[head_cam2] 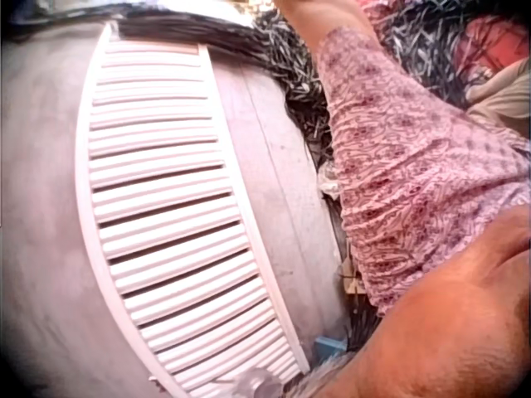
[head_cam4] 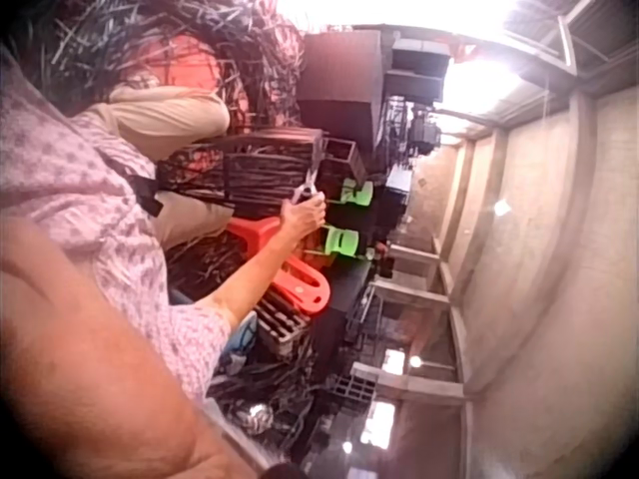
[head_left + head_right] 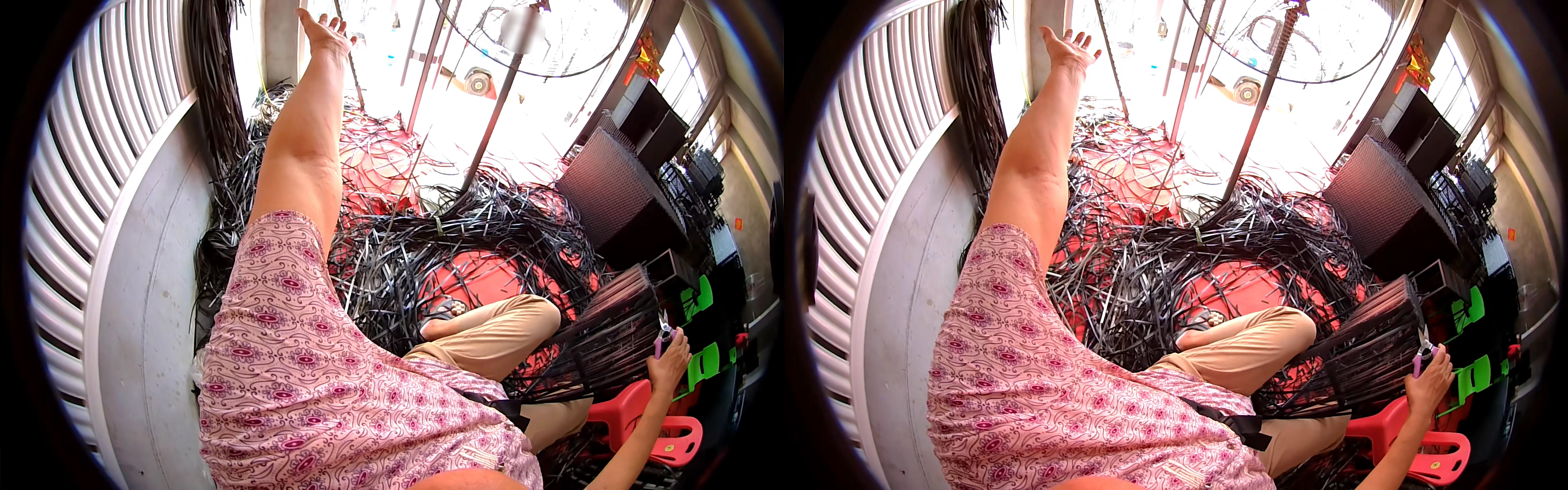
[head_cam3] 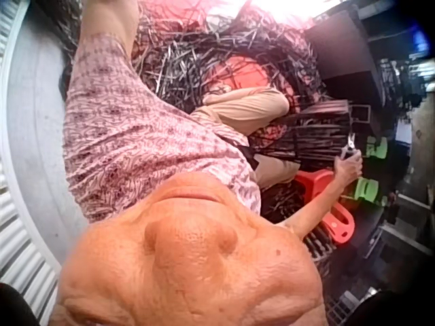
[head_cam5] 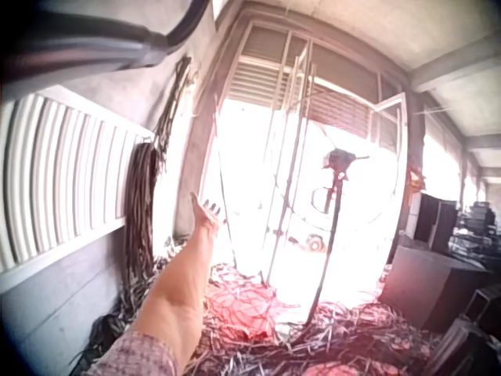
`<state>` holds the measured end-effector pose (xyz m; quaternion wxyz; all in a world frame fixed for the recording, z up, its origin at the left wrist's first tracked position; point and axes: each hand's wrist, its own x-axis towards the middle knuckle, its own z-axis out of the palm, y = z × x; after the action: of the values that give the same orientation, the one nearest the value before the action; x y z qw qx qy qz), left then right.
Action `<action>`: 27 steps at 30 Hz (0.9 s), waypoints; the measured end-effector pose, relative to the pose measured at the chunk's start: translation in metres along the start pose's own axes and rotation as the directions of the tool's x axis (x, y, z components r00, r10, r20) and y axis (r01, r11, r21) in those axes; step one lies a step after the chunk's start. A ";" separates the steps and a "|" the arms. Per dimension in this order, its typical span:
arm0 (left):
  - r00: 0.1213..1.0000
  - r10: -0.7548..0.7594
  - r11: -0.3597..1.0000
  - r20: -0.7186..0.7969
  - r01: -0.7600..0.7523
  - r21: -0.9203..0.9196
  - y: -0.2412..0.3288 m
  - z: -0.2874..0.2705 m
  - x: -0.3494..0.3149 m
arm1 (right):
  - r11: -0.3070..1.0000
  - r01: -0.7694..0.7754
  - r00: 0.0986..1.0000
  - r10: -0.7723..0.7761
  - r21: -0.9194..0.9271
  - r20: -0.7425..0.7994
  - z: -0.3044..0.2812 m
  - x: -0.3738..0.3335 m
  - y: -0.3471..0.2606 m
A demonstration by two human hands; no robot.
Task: The person trims excess black woven strands from a chair seat using scissors and then secures the edges with a staple gun. The person works on the chair while sitting on the floor in a workshop environment.
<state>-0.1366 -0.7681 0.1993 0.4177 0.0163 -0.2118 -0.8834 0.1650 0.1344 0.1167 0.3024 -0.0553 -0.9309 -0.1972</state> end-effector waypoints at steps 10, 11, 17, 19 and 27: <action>0.952 0.037 0.999 0.303 -0.031 -0.024 -0.011 -0.007 -0.113 | 0.999 0.005 1.000 -0.006 0.039 0.023 0.000 0.002 -0.004; 0.899 0.027 0.988 0.436 0.044 -0.151 -0.007 -0.018 -0.116 | 0.999 0.015 1.000 -0.015 0.045 0.006 0.001 0.006 -0.006; 0.458 0.100 0.817 0.883 0.469 -0.336 0.007 -0.024 -0.300 | 0.991 -0.110 0.993 0.108 0.072 0.042 -0.006 -0.014 0.010; 0.764 0.084 0.900 0.640 0.217 -0.378 -0.013 -0.025 -0.223 | 0.994 -0.106 0.992 0.103 0.040 0.069 -0.006 -0.001 0.004; 0.778 0.167 0.934 0.606 0.071 -0.349 0.028 -0.005 -0.086 | 0.995 -0.071 0.997 0.068 0.068 0.040 0.009 0.012 -0.006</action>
<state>-0.0594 -0.7217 0.1924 0.3419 -0.3589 -0.1771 -0.8502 0.1494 0.1327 0.1148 0.2932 -0.0808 -0.9402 -0.1531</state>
